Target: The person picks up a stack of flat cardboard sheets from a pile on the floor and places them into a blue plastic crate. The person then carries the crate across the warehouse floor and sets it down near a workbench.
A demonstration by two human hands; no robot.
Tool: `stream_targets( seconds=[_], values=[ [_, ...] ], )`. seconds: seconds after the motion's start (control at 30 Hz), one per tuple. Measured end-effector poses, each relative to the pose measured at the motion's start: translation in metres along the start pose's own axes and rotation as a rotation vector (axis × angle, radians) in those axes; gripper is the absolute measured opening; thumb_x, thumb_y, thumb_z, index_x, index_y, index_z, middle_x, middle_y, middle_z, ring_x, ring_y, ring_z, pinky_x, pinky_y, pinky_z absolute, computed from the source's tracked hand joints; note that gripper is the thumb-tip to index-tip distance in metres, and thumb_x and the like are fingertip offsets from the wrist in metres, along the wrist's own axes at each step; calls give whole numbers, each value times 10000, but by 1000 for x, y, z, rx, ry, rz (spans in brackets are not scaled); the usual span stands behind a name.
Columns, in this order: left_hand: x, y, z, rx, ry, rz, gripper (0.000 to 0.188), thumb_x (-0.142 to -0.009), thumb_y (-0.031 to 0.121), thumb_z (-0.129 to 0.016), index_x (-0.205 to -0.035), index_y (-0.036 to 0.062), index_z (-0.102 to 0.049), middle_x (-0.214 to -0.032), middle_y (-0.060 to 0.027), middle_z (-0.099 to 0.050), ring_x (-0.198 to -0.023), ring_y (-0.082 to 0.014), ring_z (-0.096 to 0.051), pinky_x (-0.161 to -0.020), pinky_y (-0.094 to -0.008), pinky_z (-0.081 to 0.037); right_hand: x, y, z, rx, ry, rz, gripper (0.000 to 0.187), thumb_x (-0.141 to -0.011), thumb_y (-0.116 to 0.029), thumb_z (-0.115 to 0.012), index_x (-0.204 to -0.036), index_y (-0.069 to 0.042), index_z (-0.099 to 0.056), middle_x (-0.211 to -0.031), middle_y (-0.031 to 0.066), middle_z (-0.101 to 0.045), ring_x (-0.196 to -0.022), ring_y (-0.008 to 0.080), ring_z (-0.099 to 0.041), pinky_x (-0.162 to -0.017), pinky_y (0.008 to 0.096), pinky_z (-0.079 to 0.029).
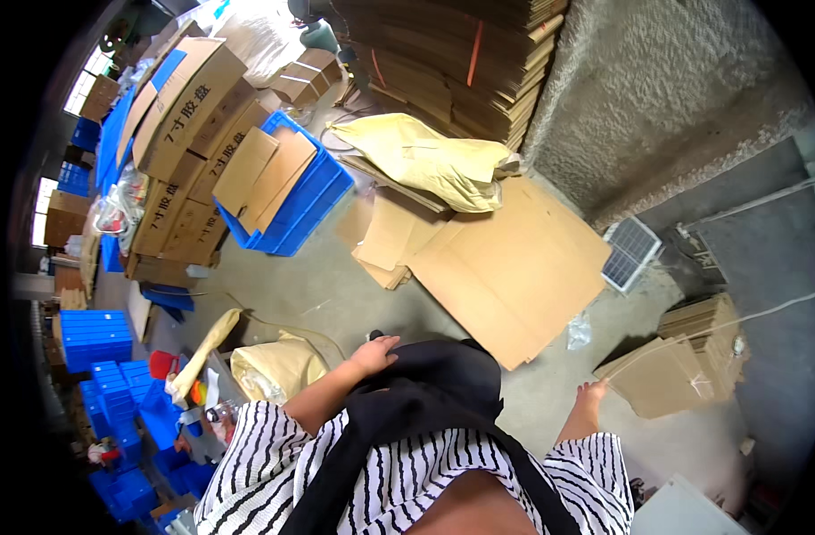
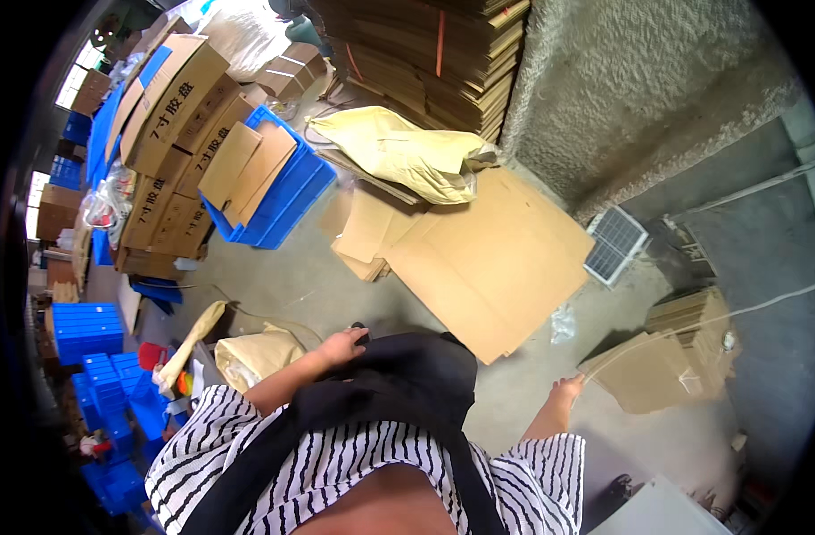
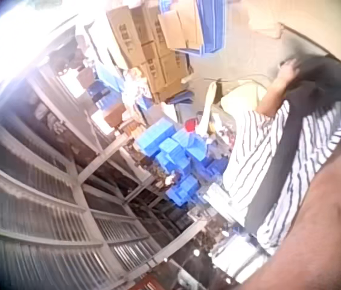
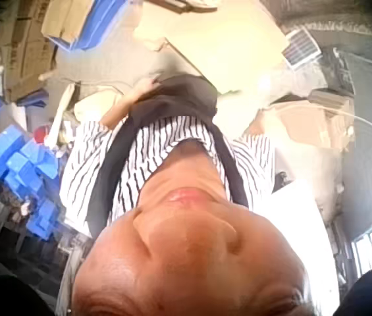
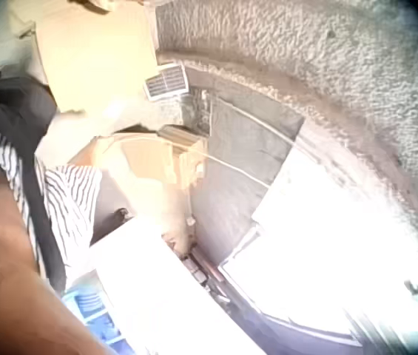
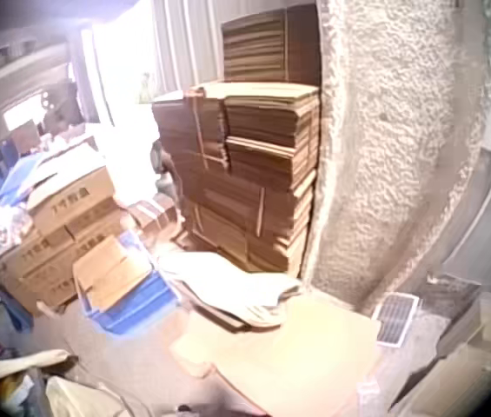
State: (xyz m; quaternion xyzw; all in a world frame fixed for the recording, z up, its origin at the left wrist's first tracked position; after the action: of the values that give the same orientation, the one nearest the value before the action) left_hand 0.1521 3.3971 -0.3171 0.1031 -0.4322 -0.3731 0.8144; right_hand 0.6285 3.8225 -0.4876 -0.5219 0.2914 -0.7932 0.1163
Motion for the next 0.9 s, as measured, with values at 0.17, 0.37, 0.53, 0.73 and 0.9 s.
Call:
stream_targets(
  seconds=[0.17, 0.37, 0.53, 0.73, 0.9],
  values=[
    [8, -92, -2, 79, 61, -38, 509, -847, 309, -586, -1296, 89, -491, -1253, -186, -547, -1159, -352, -510, -981, -416, -417, 103, 52, -1, 209, -154, 206, 602, -898, -496, -497, -1372, -157, -348, -1332, 96, -444, -1115, 335, -492, -924, 524, -385],
    [82, -262, 11, 526, 328, 278, 527, -840, 316, -585, -1297, 66, -507, -1203, -193, -591, -1112, -325, -570, -950, -385, -443, 301, 213, -118, 655, -563, 170, 489, -879, -406, -549, -1285, -155, -445, -1162, 46, -525, -971, 240, -527, -771, 412, -456],
    [198, -434, -57, 1013, 702, 659, 473, -849, 239, -603, -1279, 57, -524, -1199, -151, -603, -1066, -259, -592, -916, -359, -453, 491, 260, -249, 1463, -1491, 1170, 499, -884, -249, -620, -1327, -76, -471, -1181, 156, -599, -1084, 249, -576, -926, 352, -455],
    [312, -482, -174, 1398, 704, 1060, 272, -852, 160, -541, -1108, 80, -589, -783, -30, -555, -611, -145, -499, -511, -324, -410, 572, 264, -335, 1262, -1244, 753, 489, -905, -334, -558, -1334, -115, -473, -1096, 61, -603, -937, 164, -568, -777, 301, -452],
    [306, -445, -243, 1657, 729, 1115, 252, -868, 157, -538, -1108, 94, -581, -748, -18, -529, -547, -158, -471, -454, -338, -380, 547, 283, -367, 1751, -1121, 699, 474, -886, -347, -581, -1304, -138, -496, -1045, 44, -602, -844, 163, -548, -651, 324, -457]
  ],
)
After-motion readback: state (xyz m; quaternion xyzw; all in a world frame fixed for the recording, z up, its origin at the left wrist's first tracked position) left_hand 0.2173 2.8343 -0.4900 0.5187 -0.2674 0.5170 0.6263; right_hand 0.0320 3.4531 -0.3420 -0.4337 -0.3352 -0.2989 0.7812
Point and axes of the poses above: each hand's wrist, its own x-axis away from the middle knuckle, its own z-axis out of the back of the hand, y = z × x, the point moved 3 cm from there along -x, towards the middle knuckle
